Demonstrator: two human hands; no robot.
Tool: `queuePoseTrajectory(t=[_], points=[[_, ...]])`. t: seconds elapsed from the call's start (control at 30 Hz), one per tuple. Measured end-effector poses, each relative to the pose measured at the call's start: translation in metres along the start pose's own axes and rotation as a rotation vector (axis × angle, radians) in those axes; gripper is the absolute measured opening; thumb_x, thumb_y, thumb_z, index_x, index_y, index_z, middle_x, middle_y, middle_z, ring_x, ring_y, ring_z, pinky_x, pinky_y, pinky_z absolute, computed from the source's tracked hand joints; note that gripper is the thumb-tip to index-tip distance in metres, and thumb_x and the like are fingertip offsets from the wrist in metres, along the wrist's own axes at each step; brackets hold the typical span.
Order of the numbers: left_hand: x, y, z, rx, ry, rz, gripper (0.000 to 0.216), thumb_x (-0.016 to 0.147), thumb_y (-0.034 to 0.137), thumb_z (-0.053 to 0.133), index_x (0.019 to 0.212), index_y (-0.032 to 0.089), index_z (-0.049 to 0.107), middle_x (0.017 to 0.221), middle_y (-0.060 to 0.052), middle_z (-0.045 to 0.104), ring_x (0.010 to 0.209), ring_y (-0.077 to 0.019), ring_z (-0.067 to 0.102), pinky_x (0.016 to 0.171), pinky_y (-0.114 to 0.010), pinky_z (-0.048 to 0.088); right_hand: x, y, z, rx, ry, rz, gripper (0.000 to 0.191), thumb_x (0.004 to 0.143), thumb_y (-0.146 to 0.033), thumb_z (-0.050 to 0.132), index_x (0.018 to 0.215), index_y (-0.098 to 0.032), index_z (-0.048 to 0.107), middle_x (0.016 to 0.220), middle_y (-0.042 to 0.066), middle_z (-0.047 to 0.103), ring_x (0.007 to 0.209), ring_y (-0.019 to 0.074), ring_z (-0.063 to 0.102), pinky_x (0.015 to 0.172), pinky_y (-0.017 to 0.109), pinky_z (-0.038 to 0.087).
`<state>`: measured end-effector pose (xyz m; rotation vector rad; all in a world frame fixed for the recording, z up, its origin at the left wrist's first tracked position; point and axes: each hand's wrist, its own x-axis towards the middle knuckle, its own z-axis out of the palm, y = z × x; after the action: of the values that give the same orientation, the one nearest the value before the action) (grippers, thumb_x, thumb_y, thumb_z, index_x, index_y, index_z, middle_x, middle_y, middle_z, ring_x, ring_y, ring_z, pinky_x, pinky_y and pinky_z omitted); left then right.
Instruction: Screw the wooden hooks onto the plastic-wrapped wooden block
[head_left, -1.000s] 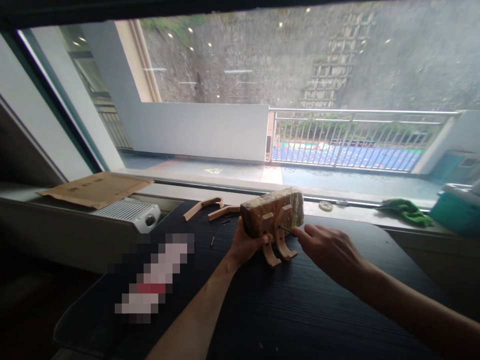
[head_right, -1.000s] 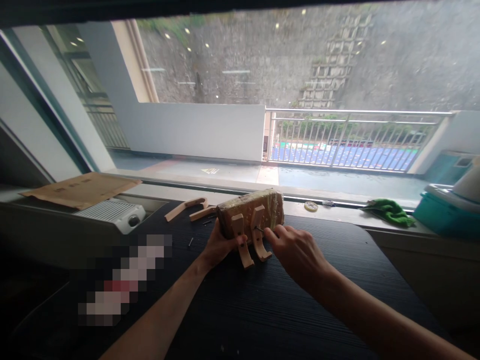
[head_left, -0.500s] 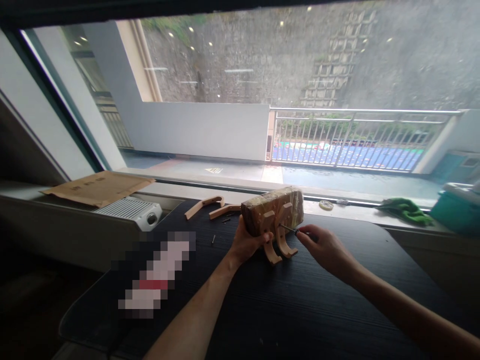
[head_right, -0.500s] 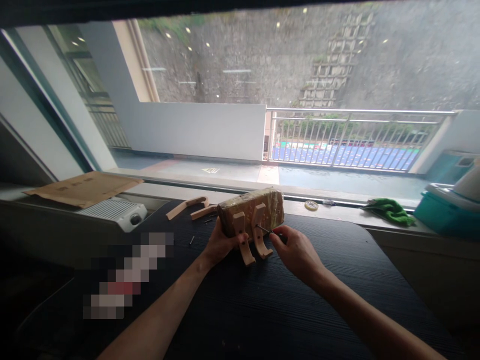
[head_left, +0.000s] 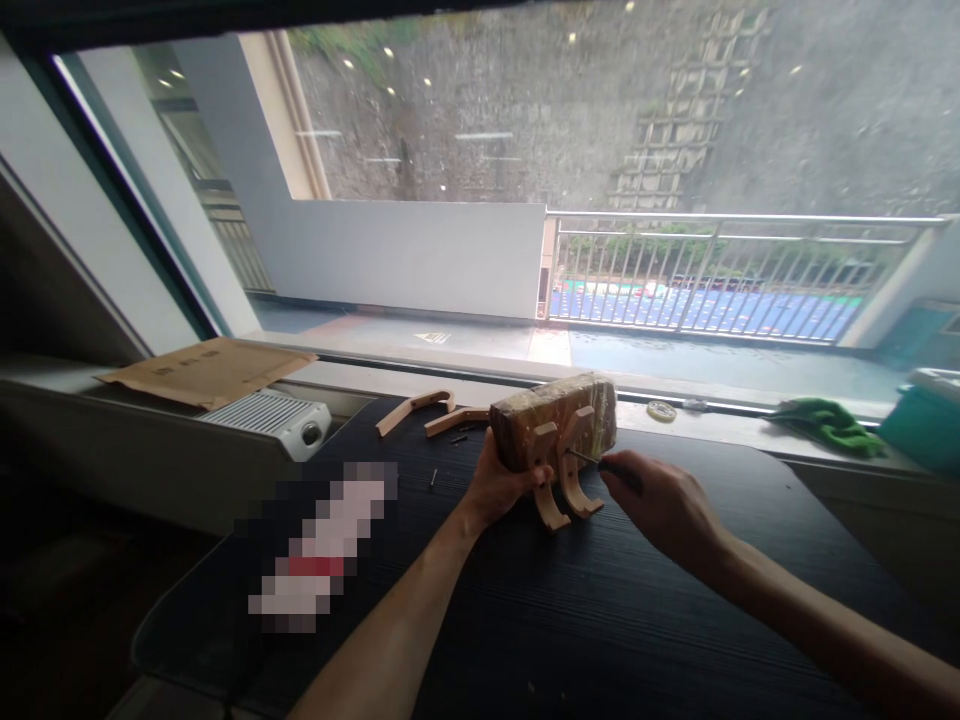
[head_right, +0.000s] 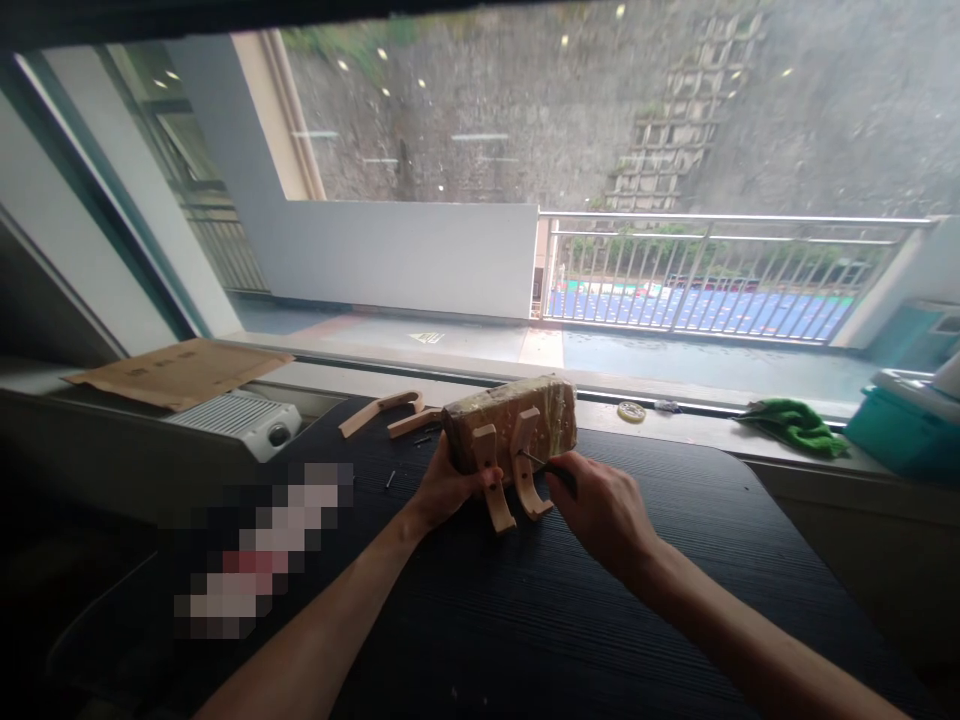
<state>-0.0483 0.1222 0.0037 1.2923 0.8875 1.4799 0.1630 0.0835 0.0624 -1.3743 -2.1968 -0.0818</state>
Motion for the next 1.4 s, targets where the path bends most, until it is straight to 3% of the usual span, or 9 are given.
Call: queuePoseTrajectory(t=[0.1, 0.23, 0.37, 0.57, 0.67, 0.83, 1.0, 1.2, 1.4], points=[[0.0, 0.001, 0.0, 0.001, 0.004, 0.005, 0.063, 0.053, 0.014, 0.08, 0.105, 0.019, 0.044, 0.096, -0.001, 0.06, 0.088, -0.0186, 0.06, 0.074, -0.028, 0.05, 0.0, 0.0, 0.004, 0.306, -0.079, 0.314, 0.029, 0.082, -0.039, 0.046, 0.09, -0.017, 0.064, 0.075, 0.004, 0.068, 0.066, 0.0179, 0.061, 0.055, 0.026, 0.043], [-0.001, 0.0, 0.001, 0.017, 0.032, 0.002, 0.064, 0.053, 0.014, 0.08, 0.105, 0.019, 0.044, 0.095, -0.002, 0.06, 0.089, -0.0197, 0.06, 0.072, -0.029, 0.05, 0.001, -0.001, -0.002, 0.274, -0.16, 0.332, 0.03, 0.081, -0.042, 0.046, 0.093, -0.019, 0.061, 0.074, 0.004, 0.067, 0.064, 0.0186, 0.061, 0.054, 0.028, 0.042], [-0.002, -0.001, 0.001, 0.015, 0.023, -0.019, 0.067, 0.054, 0.015, 0.079, 0.109, 0.019, 0.043, 0.097, -0.004, 0.061, 0.087, -0.0204, 0.06, 0.07, -0.03, 0.051, 0.001, -0.005, -0.019, -0.091, -0.151, 0.078, 0.032, 0.079, -0.027, 0.051, 0.11, -0.022, 0.052, 0.074, 0.001, 0.065, 0.058, 0.0165, 0.057, 0.049, 0.025, 0.034], [-0.001, -0.001, 0.001, 0.003, 0.021, -0.013, 0.064, 0.053, 0.014, 0.079, 0.106, 0.019, 0.044, 0.097, -0.002, 0.06, 0.088, -0.0187, 0.059, 0.073, -0.029, 0.05, 0.0, -0.005, -0.024, -0.386, -0.063, -0.338, 0.022, 0.085, -0.01, 0.039, 0.085, -0.018, 0.059, 0.069, 0.002, 0.059, 0.056, 0.0142, 0.051, 0.047, 0.025, 0.026], [0.0, 0.0, 0.0, 0.002, 0.025, -0.019, 0.064, 0.052, 0.015, 0.08, 0.105, 0.019, 0.044, 0.094, -0.001, 0.06, 0.086, -0.0183, 0.06, 0.073, -0.029, 0.05, -0.004, -0.004, -0.012, -0.2, -0.025, -0.181, 0.019, 0.087, -0.021, 0.041, 0.091, -0.017, 0.06, 0.072, 0.004, 0.063, 0.06, 0.0154, 0.055, 0.052, 0.025, 0.032], [-0.002, 0.004, 0.002, 0.002, 0.045, -0.039, 0.064, 0.05, 0.015, 0.081, 0.103, 0.019, 0.046, 0.093, -0.001, 0.062, 0.087, -0.0192, 0.06, 0.073, -0.028, 0.05, -0.006, -0.003, -0.001, 0.343, -0.065, 0.374, 0.035, 0.082, -0.047, 0.045, 0.086, -0.017, 0.063, 0.064, 0.002, 0.061, 0.058, 0.0165, 0.054, 0.052, 0.027, 0.037], [-0.004, 0.013, 0.004, -0.007, 0.089, -0.073, 0.061, 0.05, 0.019, 0.081, 0.102, 0.019, 0.049, 0.088, 0.0, 0.064, 0.083, -0.0201, 0.062, 0.068, -0.028, 0.05, -0.004, 0.0, -0.007, 0.823, -0.3, 0.684, 0.048, 0.076, -0.059, 0.046, 0.075, -0.013, 0.063, 0.044, -0.007, 0.035, 0.039, 0.0068, 0.026, 0.039, 0.022, 0.019], [-0.005, 0.025, -0.001, -0.044, 0.112, -0.136, 0.044, 0.068, 0.039, 0.069, 0.101, 0.015, 0.057, 0.095, -0.007, 0.067, 0.085, -0.0233, 0.064, 0.071, -0.031, 0.05, -0.012, 0.001, -0.005, 1.239, -0.038, 0.557, 0.042, 0.066, -0.053, 0.06, 0.084, -0.016, 0.058, 0.055, -0.004, 0.044, 0.048, 0.0085, 0.035, 0.044, 0.023, 0.029], [-0.008, 0.026, 0.003, -0.059, 0.088, -0.179, 0.044, 0.069, 0.038, 0.069, 0.104, 0.014, 0.057, 0.098, -0.01, 0.067, 0.087, -0.0251, 0.064, 0.072, -0.034, 0.051, -0.015, -0.005, 0.004, 1.172, 0.088, 0.448, 0.026, 0.066, -0.04, 0.066, 0.076, -0.019, 0.054, 0.064, -0.003, 0.052, 0.058, 0.0123, 0.046, 0.054, 0.025, 0.039]])
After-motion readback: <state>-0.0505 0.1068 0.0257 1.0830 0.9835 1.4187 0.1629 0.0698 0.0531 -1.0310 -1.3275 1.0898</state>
